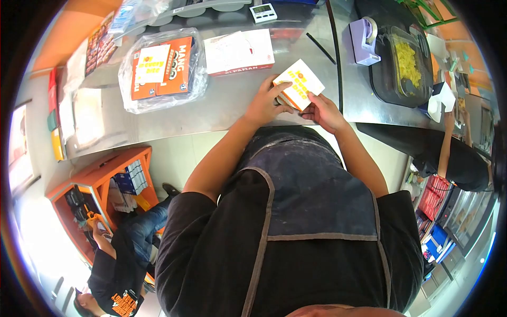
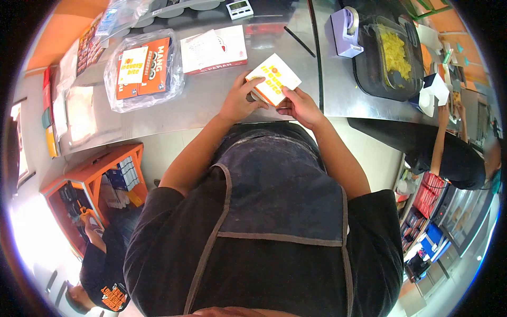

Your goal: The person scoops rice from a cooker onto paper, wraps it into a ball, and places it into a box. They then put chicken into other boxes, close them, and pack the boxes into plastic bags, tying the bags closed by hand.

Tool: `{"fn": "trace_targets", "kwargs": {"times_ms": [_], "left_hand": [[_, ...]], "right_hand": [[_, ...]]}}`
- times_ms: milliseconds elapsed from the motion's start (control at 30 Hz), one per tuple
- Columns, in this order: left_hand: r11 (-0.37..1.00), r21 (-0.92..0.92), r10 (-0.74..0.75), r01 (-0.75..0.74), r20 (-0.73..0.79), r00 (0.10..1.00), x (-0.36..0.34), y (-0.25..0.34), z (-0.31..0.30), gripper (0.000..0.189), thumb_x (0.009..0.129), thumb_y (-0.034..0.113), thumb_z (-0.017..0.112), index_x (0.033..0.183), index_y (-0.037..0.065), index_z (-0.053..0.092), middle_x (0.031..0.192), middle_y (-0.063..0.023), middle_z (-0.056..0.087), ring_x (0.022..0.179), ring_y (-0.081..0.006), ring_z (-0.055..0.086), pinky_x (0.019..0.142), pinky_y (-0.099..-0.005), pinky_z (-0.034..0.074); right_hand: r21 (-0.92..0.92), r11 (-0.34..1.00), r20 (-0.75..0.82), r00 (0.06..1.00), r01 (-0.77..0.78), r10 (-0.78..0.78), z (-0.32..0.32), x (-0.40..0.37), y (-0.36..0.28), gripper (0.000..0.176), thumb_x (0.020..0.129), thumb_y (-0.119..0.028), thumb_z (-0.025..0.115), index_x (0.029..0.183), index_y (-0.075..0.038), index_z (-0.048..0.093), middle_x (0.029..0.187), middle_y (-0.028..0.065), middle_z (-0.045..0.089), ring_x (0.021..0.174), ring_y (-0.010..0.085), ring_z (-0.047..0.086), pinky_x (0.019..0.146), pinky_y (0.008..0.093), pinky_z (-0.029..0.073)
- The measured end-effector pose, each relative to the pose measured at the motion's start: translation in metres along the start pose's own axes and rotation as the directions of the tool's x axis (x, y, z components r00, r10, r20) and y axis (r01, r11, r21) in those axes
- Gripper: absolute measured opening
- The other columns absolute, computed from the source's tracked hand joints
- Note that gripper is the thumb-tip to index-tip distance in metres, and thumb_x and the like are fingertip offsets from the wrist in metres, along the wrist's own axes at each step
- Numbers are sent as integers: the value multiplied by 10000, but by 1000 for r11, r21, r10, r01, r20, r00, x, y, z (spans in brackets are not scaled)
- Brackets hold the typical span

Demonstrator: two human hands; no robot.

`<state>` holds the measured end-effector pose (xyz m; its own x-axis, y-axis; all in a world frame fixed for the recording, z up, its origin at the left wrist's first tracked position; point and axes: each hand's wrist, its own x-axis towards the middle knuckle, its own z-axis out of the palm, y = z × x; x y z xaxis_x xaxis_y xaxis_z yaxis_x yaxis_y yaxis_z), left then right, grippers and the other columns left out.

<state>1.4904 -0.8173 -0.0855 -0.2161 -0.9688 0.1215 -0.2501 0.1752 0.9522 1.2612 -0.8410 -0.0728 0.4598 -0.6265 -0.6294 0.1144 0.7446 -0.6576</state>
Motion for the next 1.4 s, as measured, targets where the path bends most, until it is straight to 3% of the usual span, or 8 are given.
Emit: {"fn": "trace_targets", "kwargs": {"times_ms": [733, 833, 900, 1100, 1167, 1300, 1333, 1400], "left_hand": [[988, 154, 4, 20, -151, 989, 0, -6, 6, 566, 755, -53, 689, 1295, 82, 584, 1257, -167, 551, 1062, -320, 617, 887, -366, 545], [951, 309, 40, -7, -99, 994, -5, 14, 6, 555, 787, -13, 691, 1321, 74, 566, 1352, -192, 519, 1060, -341, 623, 884, -368, 545], [905, 425, 59, -30, -56, 997, -5, 21, 7, 561, 801, 0, 690, 1340, 75, 553, 1398, -206, 497, 1069, -350, 625, 882, -369, 544], [949, 286, -119, 136, -76, 990, -4, 2, 23, 483, 736, 181, 798, 1196, 92, 677, 1428, -211, 484, 1285, -376, 490, 1039, -431, 422], [710, 703, 189, -30, -150, 971, 7, 31, 22, 446, 679, 277, 829, 1101, 172, 727, 1499, -159, 410, 1371, -404, 353, 1104, -483, 331], [699, 709, -23, -94, 153, 988, 36, 57, 27, 538, 682, 282, 800, 1197, 208, 664, 1516, -165, 377, 1388, -445, 299, 1120, -529, 288], [722, 688, -29, -77, 141, 990, 39, 54, 31, 594, 684, 304, 781, 1249, 216, 622, 1450, -152, 429, 1341, -443, 337, 1112, -529, 301], [729, 683, -50, -39, 111, 993, 45, 58, 36, 598, 672, 303, 788, 1242, 214, 627, 1408, -146, 443, 1308, -439, 353, 1094, -527, 321]], "right_hand": [[-284, 959, -113, 993, 0, -34, 2, -1, -18, 635, 970, -341, 612, 1394, 29, 318, 1170, 137, 621, 1018, 253, 651, 897, 399, 517], [-831, 556, -331, 778, 28, -534, 10, -10, -20, 635, 942, -282, 645, 1434, -10, 349, 1309, 225, 540, 1161, 371, 575, 980, 472, 459], [-971, -119, 223, 612, 205, -759, 5, -10, -22, 584, 899, -242, 674, 1424, -105, 457, 1431, 282, 396, 1287, 461, 427, 1059, 514, 375], [-907, -161, 403, 693, 388, -598, -16, 5, -26, 594, 836, -229, 729, 1397, -211, 534, 1570, 230, 223, 1407, 514, 229, 1114, 515, 331], [-792, -82, 575, 694, 605, -434, -35, 17, -42, 627, 812, -205, 750, 1399, -239, 531, 1599, 169, 202, 1398, 513, 259, 1108, 501, 352], [-750, 129, 606, 752, 649, -260, -58, 0, -103, 521, 824, -163, 740, 1326, -199, 606, 1526, 158, 383, 1368, 372, 407, 1067, 394, 419], [-745, 415, 309, 822, 522, -479, -69, 0, -105, 326, 852, -149, 698, 1173, -94, 678, 1365, 149, 559, 1219, 314, 552, 957, 374, 480], [-857, 402, -270, 383, 321, -883, -74, -11, -138, 156, 874, -121, 640, 1005, -47, 680, 1119, 144, 655, 983, 310, 624, 831, 394, 495]]}}
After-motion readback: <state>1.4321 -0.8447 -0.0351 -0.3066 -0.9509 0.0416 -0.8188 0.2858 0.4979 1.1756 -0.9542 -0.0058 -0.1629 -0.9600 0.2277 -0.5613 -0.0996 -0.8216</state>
